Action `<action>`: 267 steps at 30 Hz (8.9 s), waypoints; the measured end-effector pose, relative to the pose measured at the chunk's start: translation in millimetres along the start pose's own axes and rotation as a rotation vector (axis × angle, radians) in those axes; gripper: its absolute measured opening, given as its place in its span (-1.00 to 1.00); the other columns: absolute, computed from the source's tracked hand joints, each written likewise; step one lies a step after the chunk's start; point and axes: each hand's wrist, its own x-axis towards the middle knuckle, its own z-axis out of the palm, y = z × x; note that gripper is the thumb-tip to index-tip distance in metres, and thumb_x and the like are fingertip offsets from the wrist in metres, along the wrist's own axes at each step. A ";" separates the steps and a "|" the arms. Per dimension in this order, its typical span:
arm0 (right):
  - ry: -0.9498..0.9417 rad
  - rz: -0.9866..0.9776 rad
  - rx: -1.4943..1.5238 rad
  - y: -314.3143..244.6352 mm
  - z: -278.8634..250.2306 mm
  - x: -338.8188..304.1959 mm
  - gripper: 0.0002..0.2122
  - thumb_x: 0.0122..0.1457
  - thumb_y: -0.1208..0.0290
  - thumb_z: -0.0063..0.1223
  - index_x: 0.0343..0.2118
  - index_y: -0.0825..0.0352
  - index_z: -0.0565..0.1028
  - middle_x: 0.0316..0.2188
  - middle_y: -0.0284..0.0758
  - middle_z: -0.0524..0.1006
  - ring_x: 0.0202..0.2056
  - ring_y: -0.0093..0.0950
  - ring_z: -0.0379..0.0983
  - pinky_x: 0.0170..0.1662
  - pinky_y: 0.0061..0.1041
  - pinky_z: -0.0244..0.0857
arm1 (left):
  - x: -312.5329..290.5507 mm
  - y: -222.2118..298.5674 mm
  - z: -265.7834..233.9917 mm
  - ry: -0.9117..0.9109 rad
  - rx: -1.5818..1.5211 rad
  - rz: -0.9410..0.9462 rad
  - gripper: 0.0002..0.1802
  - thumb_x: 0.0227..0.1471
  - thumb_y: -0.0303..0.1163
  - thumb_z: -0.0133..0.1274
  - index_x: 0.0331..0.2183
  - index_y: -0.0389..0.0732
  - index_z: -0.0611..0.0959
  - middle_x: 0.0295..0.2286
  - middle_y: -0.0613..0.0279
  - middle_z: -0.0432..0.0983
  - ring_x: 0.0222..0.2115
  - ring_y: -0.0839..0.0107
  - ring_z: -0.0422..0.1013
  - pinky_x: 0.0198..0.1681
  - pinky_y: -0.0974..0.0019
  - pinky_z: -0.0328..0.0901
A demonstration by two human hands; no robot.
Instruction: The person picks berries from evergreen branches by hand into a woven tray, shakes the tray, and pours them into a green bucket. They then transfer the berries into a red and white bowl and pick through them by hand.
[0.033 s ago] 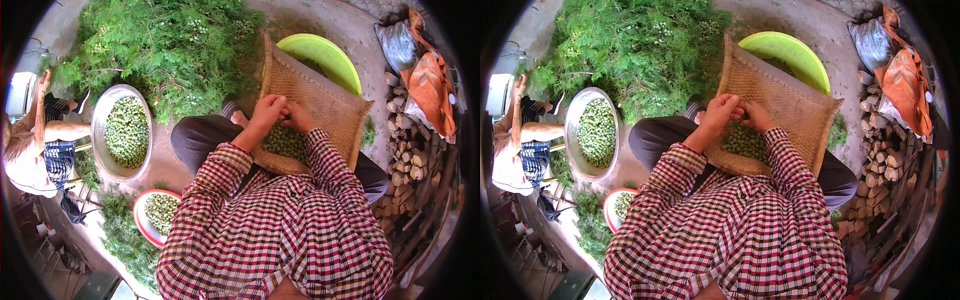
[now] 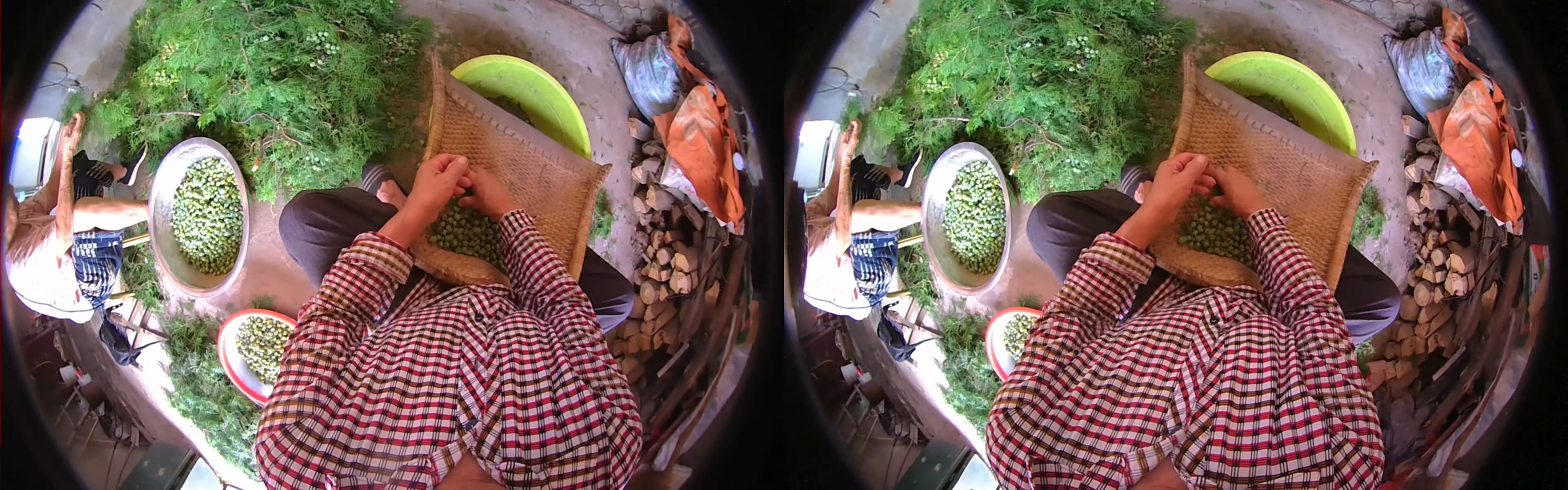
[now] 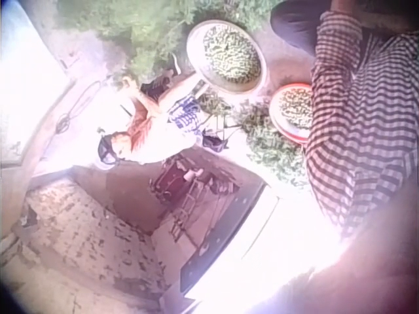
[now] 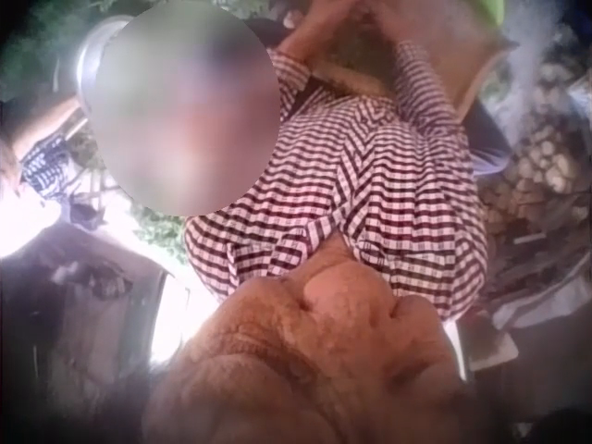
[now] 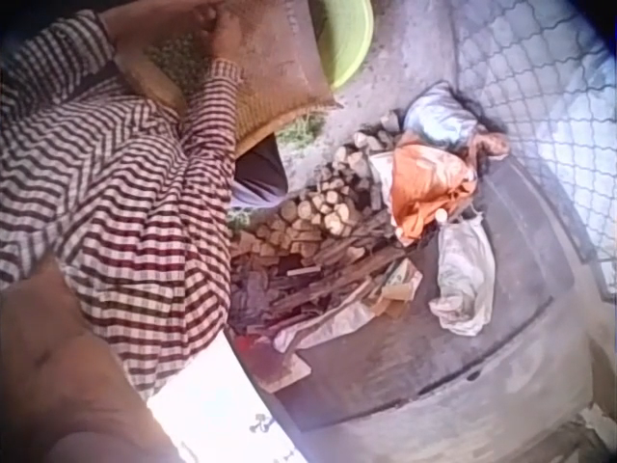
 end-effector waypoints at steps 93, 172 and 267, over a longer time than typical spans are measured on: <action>0.519 0.738 -0.554 125.2 -139.1 -251.0 -0.72 -0.18 0.26 0.09 -0.42 0.34 0.47 -0.43 -0.18 0.49 -0.36 -0.20 0.42 -0.26 -0.28 0.27 | 3.2 -17.7 0.0 -0.316 1.331 0.117 -0.88 -0.30 -0.48 -0.04 -0.69 -0.34 0.51 -0.62 0.00 0.41 -0.60 0.12 0.33 -0.51 0.22 0.24; 0.158 0.324 1.314 -35.1 -29.8 -44.5 -0.88 -0.01 0.43 -0.03 -0.62 0.29 0.36 -0.76 -0.51 0.28 -0.77 -0.72 0.10 -0.72 -0.72 -0.06 | -5.9 -3.2 7.4 -0.287 0.314 -0.027 -0.73 -0.06 -0.40 -0.01 -0.28 -0.34 0.47 -0.48 0.26 0.44 -0.47 0.56 0.36 -0.42 0.50 0.27; 0.240 0.116 -0.065 76.0 53.7 -19.4 -0.78 -0.16 0.49 0.01 -0.82 0.38 0.29 -0.83 -0.17 0.20 -0.76 -0.31 0.11 -0.62 -0.24 0.08 | -37.8 12.9 -33.8 0.105 -0.069 0.327 -0.84 0.04 -0.50 -0.19 -0.31 -0.31 0.45 -0.53 0.14 0.46 -0.67 0.46 0.38 -0.60 0.46 0.33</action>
